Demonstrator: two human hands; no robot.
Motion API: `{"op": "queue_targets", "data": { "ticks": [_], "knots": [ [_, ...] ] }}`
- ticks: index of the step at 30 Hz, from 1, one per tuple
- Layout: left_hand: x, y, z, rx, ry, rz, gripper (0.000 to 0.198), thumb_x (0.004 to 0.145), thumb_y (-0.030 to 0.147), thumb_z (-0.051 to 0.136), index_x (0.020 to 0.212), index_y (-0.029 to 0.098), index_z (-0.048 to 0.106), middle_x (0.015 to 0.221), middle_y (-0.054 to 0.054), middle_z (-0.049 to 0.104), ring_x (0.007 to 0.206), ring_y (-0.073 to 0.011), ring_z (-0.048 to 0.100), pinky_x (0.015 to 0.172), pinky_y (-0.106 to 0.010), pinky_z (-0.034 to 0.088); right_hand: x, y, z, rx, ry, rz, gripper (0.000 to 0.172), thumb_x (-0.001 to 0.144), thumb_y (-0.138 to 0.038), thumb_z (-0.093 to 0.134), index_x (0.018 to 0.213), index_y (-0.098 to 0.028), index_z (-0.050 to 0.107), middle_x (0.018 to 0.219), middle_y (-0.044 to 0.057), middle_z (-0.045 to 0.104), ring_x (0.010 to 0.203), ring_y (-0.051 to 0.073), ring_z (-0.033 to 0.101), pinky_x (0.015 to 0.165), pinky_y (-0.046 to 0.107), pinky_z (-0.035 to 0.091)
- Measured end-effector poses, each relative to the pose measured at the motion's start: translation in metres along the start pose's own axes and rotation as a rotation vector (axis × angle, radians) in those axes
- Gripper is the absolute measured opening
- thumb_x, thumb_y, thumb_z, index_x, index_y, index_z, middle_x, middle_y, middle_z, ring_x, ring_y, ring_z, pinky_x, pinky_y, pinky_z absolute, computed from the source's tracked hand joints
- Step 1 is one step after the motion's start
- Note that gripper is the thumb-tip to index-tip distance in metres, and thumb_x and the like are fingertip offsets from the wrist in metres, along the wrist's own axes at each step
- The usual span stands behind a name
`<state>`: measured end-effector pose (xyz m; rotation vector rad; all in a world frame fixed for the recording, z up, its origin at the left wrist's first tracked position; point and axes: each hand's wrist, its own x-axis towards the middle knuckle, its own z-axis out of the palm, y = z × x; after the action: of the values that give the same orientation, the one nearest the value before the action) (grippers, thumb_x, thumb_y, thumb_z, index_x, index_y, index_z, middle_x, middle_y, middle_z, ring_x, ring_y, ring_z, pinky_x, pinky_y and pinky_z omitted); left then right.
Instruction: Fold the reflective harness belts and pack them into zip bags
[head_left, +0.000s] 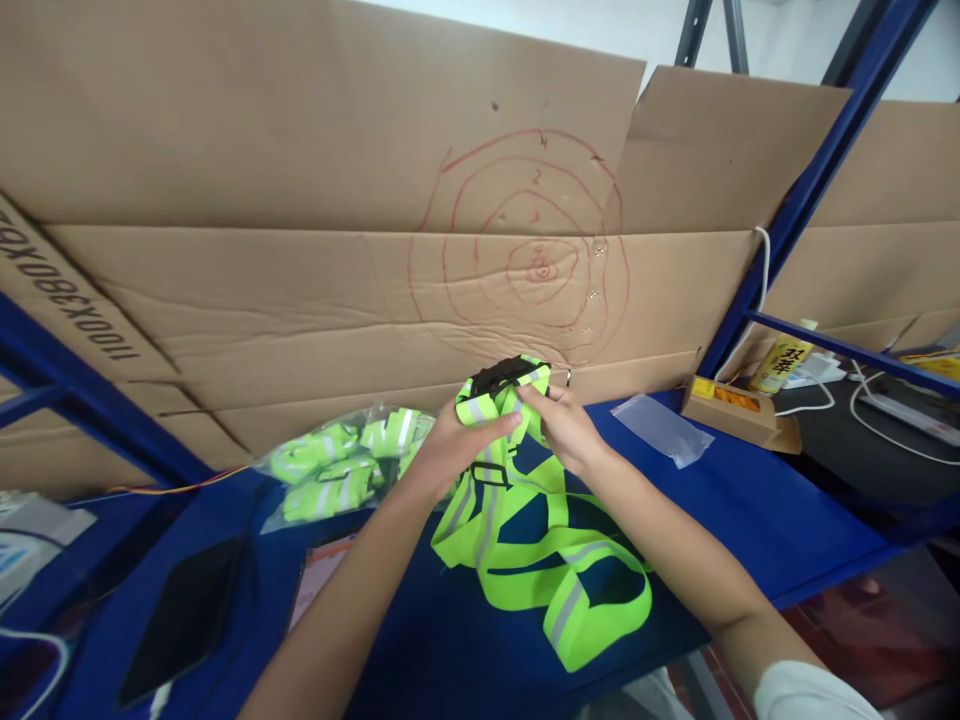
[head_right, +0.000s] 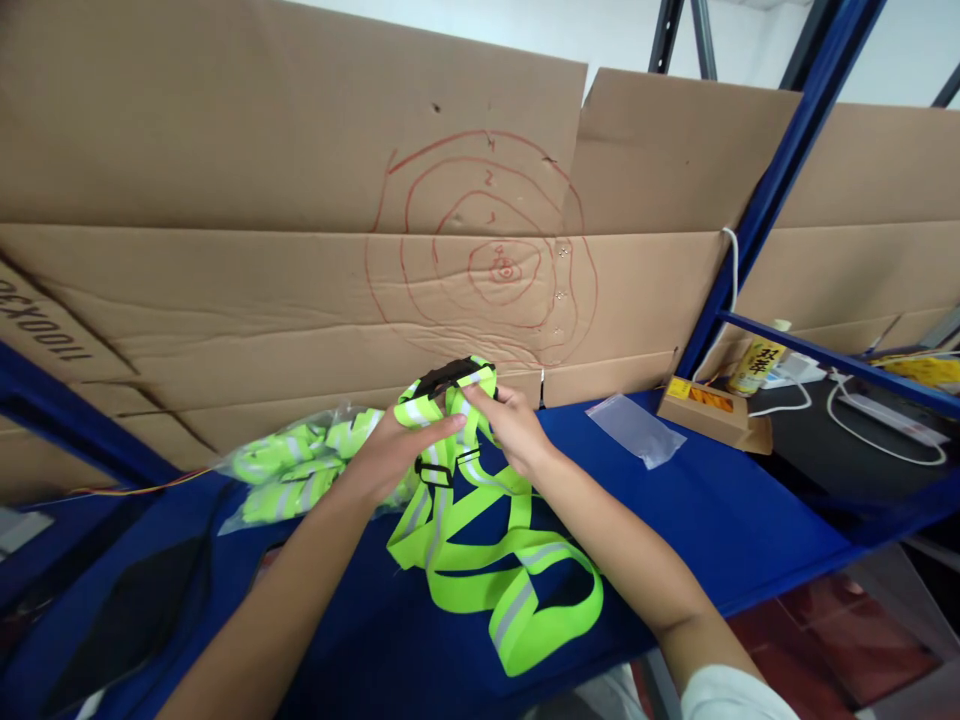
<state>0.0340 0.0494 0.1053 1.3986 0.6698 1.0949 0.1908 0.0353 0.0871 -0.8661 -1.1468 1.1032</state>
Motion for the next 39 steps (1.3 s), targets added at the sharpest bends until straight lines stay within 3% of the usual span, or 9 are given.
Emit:
{"op": "queue_targets", "data": {
  "ticks": [6,9,11,17,24,28,31,34,39],
  "knots": [
    [0.003,-0.01,0.001,-0.071,-0.011,-0.032,0.062,0.07,0.035,0.093,0.128,0.024,0.073,0.13,-0.008,0.074,0.133,-0.0316,0.062,0.118,-0.046,0.044,0.002,-0.02,-0.013,-0.084,-0.195,0.015,0.051,0.065,-0.058,0.091,0.093,-0.017,0.081,0.096,0.004,0.079,0.095,0.021,0.071,0.096,0.036,0.055],
    [0.003,-0.011,0.004,-0.084,-0.024,-0.02,0.057,0.071,0.03,0.092,0.125,0.025,0.074,0.128,-0.006,0.075,0.13,-0.0304,0.064,0.116,-0.045,0.046,0.001,-0.045,-0.035,-0.179,-0.43,0.013,0.076,0.065,-0.058,0.092,0.129,-0.022,0.072,0.127,0.007,0.073,0.107,0.019,0.067,0.096,0.031,0.055],
    [0.0,-0.014,0.005,-0.068,-0.019,-0.032,0.059,0.067,0.026,0.094,0.123,0.025,0.075,0.124,-0.006,0.077,0.129,-0.0302,0.065,0.116,-0.045,0.045,-0.002,-0.057,-0.045,-0.271,-0.417,0.0,0.083,0.077,-0.063,0.083,0.147,-0.025,0.058,0.137,0.008,0.067,0.109,0.017,0.065,0.086,0.027,0.056],
    [-0.005,-0.028,0.004,-0.08,0.031,-0.149,0.064,0.053,0.013,0.097,0.112,0.023,0.077,0.111,-0.005,0.08,0.125,-0.0296,0.067,0.119,-0.045,0.041,-0.012,-0.066,-0.041,-0.385,-0.444,0.041,0.044,0.083,-0.056,0.079,0.101,-0.016,0.077,0.096,0.005,0.075,0.087,0.016,0.065,0.073,0.025,0.054],
    [0.0,-0.031,0.019,-0.347,-0.207,-0.331,0.05,0.066,0.038,0.089,0.105,0.009,0.077,0.11,-0.02,0.079,0.11,-0.0421,0.073,0.102,-0.056,0.057,-0.005,-0.043,-0.021,-0.104,-0.134,0.062,0.041,0.078,-0.056,0.079,0.09,-0.02,0.064,0.058,-0.005,0.058,0.043,0.009,0.046,0.039,0.022,0.036],
    [0.0,-0.032,0.023,-0.434,-0.259,-0.338,0.053,0.071,0.027,0.086,0.12,0.013,0.073,0.113,-0.016,0.079,0.113,-0.0392,0.073,0.103,-0.053,0.058,0.0,-0.03,-0.018,-0.124,0.014,0.008,0.041,0.082,-0.057,0.076,0.096,-0.023,0.059,0.06,-0.007,0.053,0.04,0.008,0.039,0.034,0.021,0.026],
    [-0.001,-0.037,0.021,-0.451,-0.286,-0.388,0.056,0.074,0.016,0.085,0.128,0.015,0.07,0.107,-0.014,0.08,0.108,-0.036,0.076,0.103,-0.051,0.058,0.002,-0.024,-0.021,-0.29,0.055,-0.154,0.038,0.089,-0.058,0.069,0.101,-0.023,0.06,0.069,-0.004,0.058,0.05,0.011,0.048,0.042,0.023,0.036],
    [-0.002,-0.041,0.019,-0.479,-0.338,-0.474,0.047,0.076,0.02,0.083,0.121,0.012,0.073,0.101,-0.017,0.08,0.102,-0.0372,0.077,0.1,-0.052,0.058,0.004,-0.025,-0.028,-0.554,0.032,-0.487,0.032,0.095,-0.053,0.065,0.103,-0.021,0.065,0.092,0.004,0.067,0.085,0.019,0.063,0.075,0.032,0.054],
    [-0.002,-0.034,0.015,-0.565,-0.383,-0.494,0.036,0.085,0.04,0.075,0.109,0.014,0.077,0.087,-0.012,0.078,0.089,-0.0325,0.078,0.092,-0.048,0.061,0.006,-0.039,-0.047,-0.757,-0.072,-0.784,0.029,0.099,-0.042,0.064,0.119,-0.022,0.073,0.12,0.01,0.068,0.116,0.024,0.062,0.106,0.042,0.05]
  ]
}}
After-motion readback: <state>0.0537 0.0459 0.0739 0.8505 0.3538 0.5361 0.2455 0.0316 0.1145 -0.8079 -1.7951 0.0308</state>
